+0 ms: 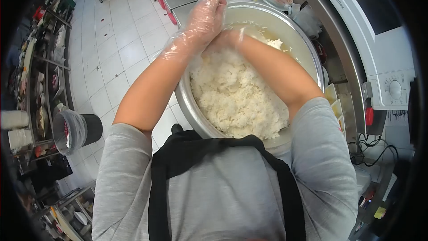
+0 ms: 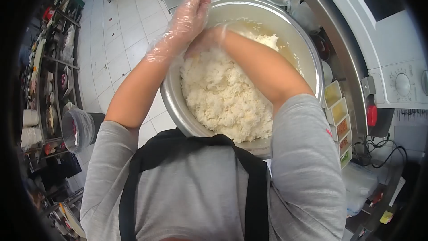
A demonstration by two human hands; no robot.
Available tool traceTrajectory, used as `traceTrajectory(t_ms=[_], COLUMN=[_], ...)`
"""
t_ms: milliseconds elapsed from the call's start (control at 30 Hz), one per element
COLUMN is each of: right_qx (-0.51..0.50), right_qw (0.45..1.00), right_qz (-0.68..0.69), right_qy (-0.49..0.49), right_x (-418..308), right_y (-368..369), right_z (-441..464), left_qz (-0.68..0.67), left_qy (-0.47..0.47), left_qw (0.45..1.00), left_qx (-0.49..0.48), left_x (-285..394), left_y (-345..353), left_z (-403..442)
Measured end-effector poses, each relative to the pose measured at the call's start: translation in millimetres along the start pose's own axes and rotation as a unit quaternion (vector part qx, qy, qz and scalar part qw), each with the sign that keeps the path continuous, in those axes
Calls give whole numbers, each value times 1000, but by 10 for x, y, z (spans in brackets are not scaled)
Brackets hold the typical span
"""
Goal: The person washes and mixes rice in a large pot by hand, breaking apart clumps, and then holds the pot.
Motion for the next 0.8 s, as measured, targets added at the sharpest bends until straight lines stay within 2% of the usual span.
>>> traceTrajectory(t_ms=[67,133,200,233,300,333,400,433,500,600,633,667,700,767,800], right_qx=[-87,-159,-275,-327,-93,26,0,-12,25,88,125,160,196,279,319], right_qw=[995,973,915,882,927,926,929,926,937,922,916,918,919,923,920], right_qz=[-38,-150,-292,-336,-361,-367,-371,-371,-284,-240,-220,-201,-182,-171,-165], right_qy=[26,68,47,40,-43,-83,20,70,203,292,311,301,290,202,156], right_x=[-229,-770,-1181,-1329,-1399,-1369,-1024,-891,-623,-38,169,262,322,253,166], right_y=[289,434,526,569,612,575,640,644,516,362,283,161,53,-168,-258], right_z=[-51,-417,-792,-993,-1400,-1651,-1942,-2046,-2195,-2057,-1999,-1957,-1929,-1903,-1926], left_qz=[19,37,55,76,115,139,187,213,263,294,279,262,251,229,212], left_qy=[32,38,19,40,78,48,-13,-18,-27,-126,-103,-81,-86,-96,-132], left_qw=[999,999,997,994,985,978,955,948,931,839,816,790,786,777,778], left_qx=[4,-13,-50,-68,-106,-148,-229,-236,-250,-440,-495,-548,-558,-579,-576], left_x=[72,134,176,178,154,139,168,206,285,312,496,689,776,935,1007], left_y=[-23,-48,-21,13,131,208,328,357,442,634,647,673,716,828,815], left_z=[-3,-44,-87,-104,-176,-207,-360,-455,-706,-1136,-1248,-1385,-1502,-1704,-1777])
Point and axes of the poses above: each hand's wrist, its own z-axis towards the middle knuckle, its own y-axis out of the palm, x = y × z, the point moved 7 cm from there along z, towards the middle knuckle, and after that the axes turned 11 degrees about -z, right-handed, at the moved point
